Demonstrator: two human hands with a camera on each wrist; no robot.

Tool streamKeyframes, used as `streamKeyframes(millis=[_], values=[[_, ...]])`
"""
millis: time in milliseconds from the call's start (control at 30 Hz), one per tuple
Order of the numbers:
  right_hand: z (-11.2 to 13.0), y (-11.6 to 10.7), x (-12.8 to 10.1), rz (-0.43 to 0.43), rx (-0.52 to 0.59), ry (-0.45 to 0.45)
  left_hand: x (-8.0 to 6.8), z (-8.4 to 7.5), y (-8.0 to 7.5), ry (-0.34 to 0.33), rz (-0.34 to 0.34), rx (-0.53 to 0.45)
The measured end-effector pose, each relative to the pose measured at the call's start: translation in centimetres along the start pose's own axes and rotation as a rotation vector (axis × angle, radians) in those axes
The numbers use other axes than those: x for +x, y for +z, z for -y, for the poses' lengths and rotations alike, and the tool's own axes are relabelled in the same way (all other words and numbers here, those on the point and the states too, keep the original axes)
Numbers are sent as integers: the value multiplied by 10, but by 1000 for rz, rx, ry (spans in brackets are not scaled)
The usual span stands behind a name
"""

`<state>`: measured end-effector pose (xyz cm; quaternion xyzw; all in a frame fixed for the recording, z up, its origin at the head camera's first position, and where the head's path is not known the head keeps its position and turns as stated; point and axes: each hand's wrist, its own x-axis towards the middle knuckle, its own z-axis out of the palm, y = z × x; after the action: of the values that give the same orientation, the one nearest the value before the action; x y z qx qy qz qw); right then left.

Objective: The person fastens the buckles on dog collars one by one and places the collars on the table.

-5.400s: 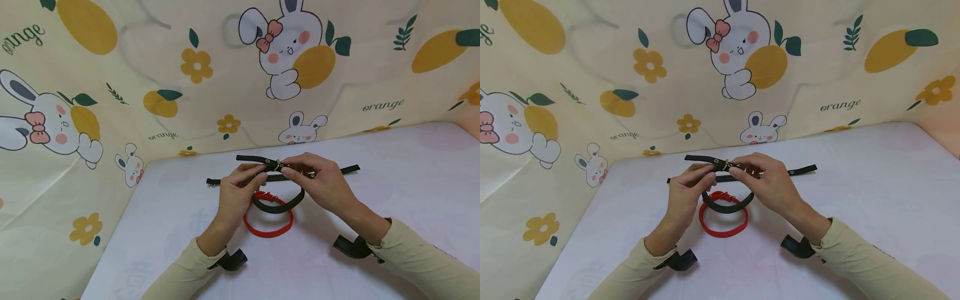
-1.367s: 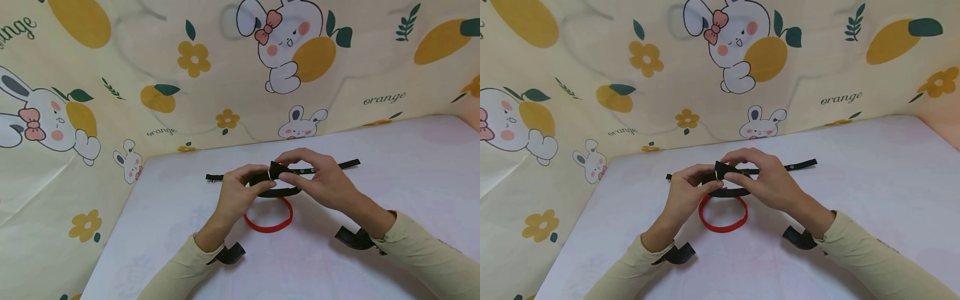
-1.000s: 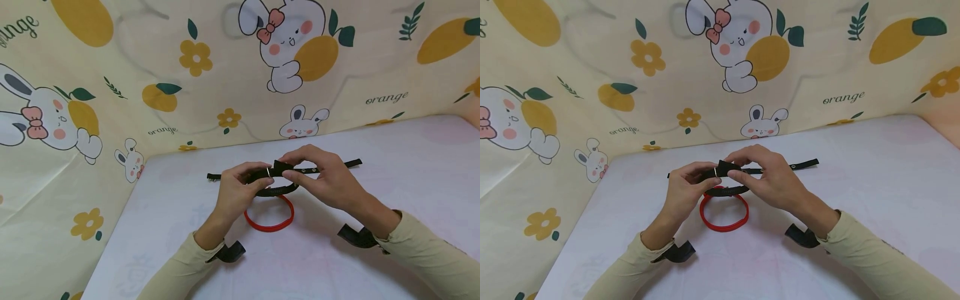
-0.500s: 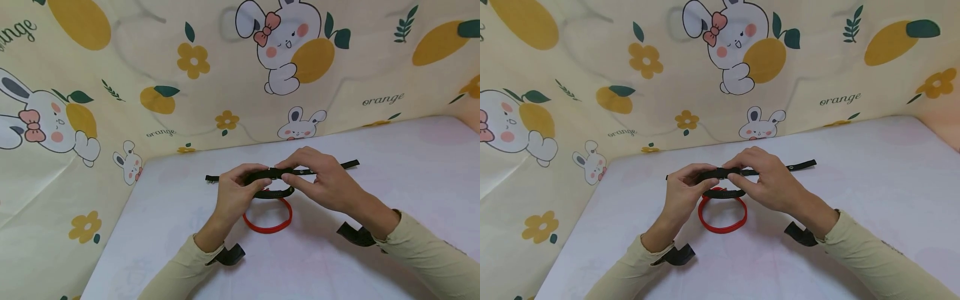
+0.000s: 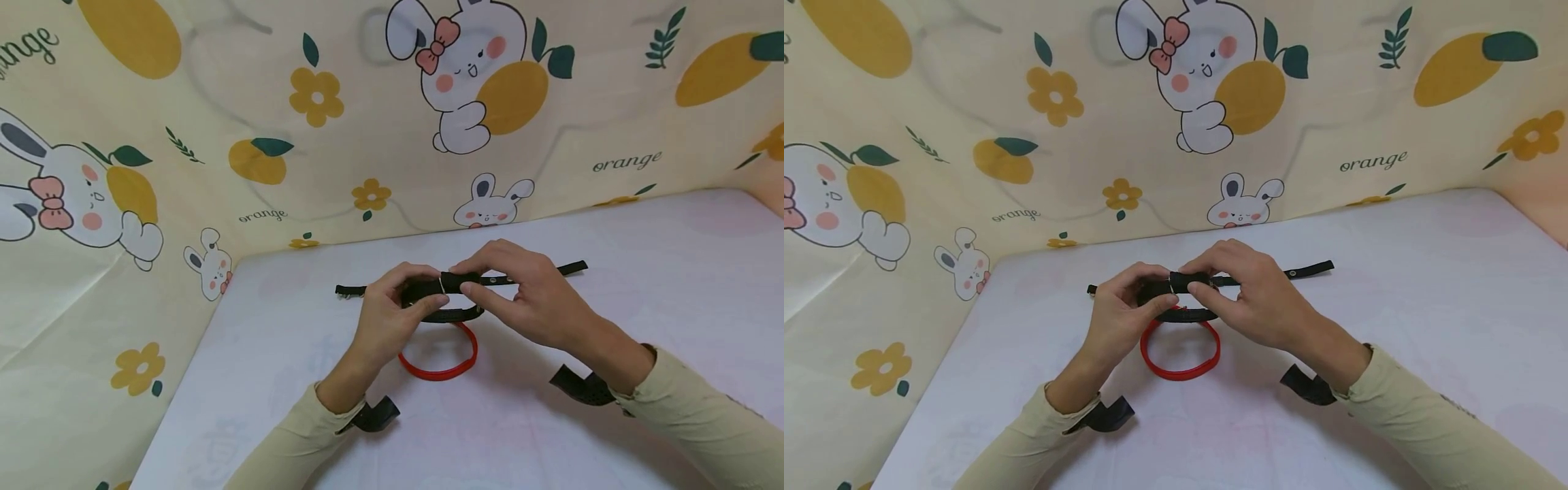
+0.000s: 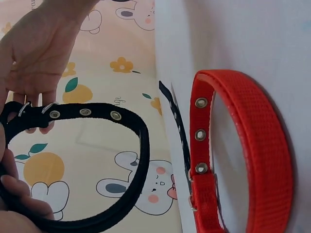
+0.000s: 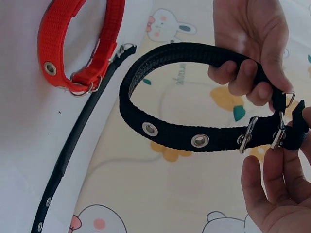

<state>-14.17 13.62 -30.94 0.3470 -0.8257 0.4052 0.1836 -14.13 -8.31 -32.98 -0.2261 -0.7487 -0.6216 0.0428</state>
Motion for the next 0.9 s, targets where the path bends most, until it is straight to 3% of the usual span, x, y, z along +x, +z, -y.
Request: streamKeyframes(millis=[567,900], values=[[1,2,-1,-11,-63,7,0,3,3,43,-24,-30],[1,4,-1,-22,-93,0,0,3,3,44,-84,-34]])
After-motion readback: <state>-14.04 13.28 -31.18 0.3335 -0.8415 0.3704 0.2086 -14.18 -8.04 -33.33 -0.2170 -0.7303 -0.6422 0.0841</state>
